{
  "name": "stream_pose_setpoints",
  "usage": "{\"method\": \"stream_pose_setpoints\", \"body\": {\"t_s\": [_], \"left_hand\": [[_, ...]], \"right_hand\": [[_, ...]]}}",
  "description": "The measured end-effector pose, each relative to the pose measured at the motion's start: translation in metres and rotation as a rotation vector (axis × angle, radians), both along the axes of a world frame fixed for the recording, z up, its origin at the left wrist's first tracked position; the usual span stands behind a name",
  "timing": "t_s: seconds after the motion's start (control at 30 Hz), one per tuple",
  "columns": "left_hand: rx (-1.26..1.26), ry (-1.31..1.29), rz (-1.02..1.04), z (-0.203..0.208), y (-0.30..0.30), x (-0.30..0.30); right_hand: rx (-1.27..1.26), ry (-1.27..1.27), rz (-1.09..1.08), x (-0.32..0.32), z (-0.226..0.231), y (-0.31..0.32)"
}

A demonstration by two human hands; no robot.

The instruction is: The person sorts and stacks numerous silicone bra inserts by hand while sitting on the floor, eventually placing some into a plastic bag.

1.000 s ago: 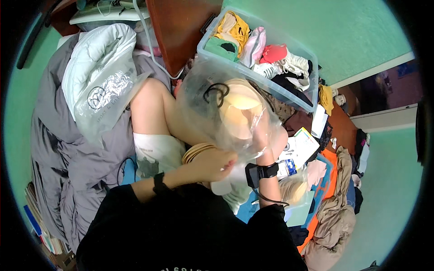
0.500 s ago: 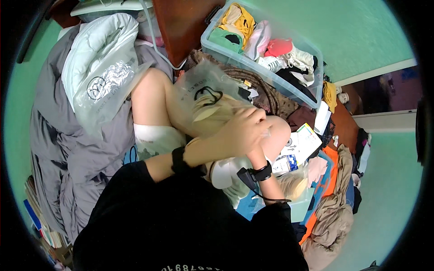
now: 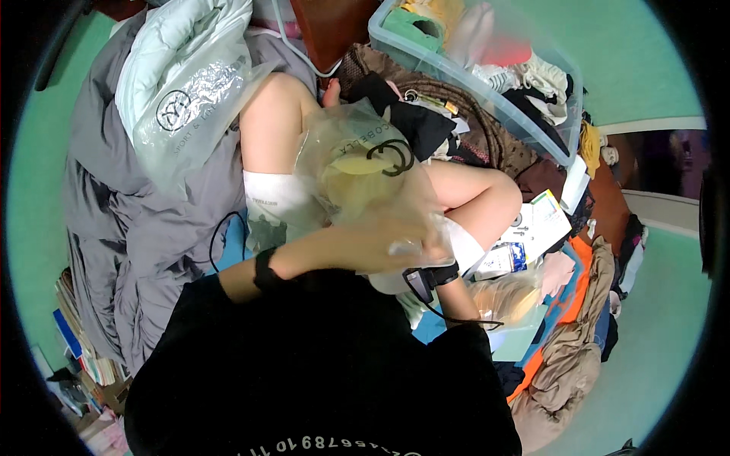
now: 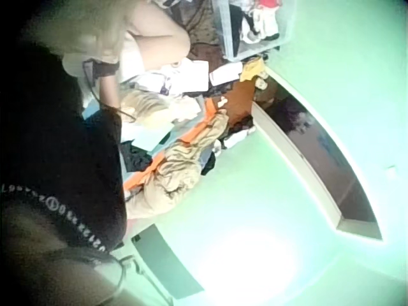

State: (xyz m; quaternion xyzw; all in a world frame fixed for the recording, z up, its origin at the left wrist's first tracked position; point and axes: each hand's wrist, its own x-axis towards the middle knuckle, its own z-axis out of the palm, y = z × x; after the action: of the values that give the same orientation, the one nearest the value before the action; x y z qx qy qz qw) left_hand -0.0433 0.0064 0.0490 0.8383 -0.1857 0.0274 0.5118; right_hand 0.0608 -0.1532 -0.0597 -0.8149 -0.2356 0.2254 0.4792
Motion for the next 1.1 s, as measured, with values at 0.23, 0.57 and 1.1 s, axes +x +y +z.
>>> {"method": "stream_pose_setpoints", "body": {"t_s": [0.23,0.57,1.1], "left_hand": [[0.180,0.111,0.851,-0.053,0.145,0.001],[0.510,0.298,0.786,-0.067,0.151,0.034],[-0.967,0.477,0.730,-0.050,0.118,0.045]], "right_hand": [[0.062,0.065,0.001,0.006,-0.010,0.029],[0.093,0.189,-0.068,0.019,-0.020,0.017],[0.469,0.524,-0.235,0.041,-0.040,0.022]]}}
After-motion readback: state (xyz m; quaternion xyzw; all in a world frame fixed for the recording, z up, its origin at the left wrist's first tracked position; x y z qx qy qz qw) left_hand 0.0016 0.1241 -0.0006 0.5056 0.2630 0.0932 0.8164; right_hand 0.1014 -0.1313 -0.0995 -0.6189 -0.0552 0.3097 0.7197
